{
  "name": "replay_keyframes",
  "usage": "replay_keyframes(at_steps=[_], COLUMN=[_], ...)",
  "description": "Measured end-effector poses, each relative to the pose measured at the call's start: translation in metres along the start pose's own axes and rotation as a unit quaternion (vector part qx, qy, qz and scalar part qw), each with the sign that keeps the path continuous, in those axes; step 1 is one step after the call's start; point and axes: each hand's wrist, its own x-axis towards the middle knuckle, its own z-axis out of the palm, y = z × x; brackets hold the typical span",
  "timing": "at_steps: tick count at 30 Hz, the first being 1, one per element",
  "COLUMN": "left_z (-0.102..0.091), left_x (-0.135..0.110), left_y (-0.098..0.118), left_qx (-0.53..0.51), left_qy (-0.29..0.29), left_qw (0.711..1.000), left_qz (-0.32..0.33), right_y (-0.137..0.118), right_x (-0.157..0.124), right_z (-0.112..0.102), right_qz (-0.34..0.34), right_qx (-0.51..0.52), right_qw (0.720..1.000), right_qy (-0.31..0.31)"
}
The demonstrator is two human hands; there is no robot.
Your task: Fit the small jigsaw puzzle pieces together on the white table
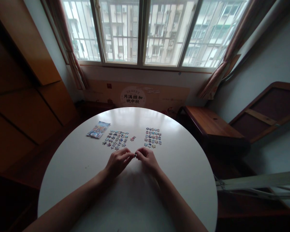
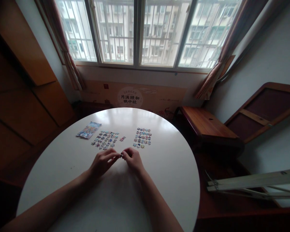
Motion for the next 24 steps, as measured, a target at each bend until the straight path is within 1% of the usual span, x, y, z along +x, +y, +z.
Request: replay_keyframes(at_steps=[2,5,8,11,15,20,24], left_z=[-0.002,-0.002,0.002,0.005,0.009,0.011,0.011], left_x=[0.001,0.001,-0.002,-0.003,-0.002,0.000,0.001], left_y=[0.000,-0.001,-0.001,-0.003,-0.007,-0.011,-0.012], left_qx=[0.022,0.014,-0.032,-0.099,-0.160,-0.176,-0.172], left_qy=[0.003,0.000,-0.009,-0.015,-0.008,0.005,0.000], left_qw=[1.000,1.000,0.999,0.992,0.982,0.973,0.969], left_qz=[0.014,0.007,-0.030,-0.076,-0.104,-0.147,-0.179], right_y=[0.001,0.001,0.001,-0.002,-0.004,-0.002,0.002], right_x=[0.000,-0.001,-0.003,-0.005,-0.006,-0.007,-0.008], right_z=[0.000,0.001,0.003,0.005,0.005,0.001,0.001], right_qz=[-0.003,-0.013,-0.027,-0.038,-0.061,-0.070,-0.081], right_qx=[-0.012,-0.046,-0.088,-0.118,-0.162,-0.200,-0.226], right_qw=[1.000,0.999,0.995,0.991,0.983,0.975,0.969], right_qy=[-0.002,0.012,0.038,0.048,0.058,0.069,0.049])
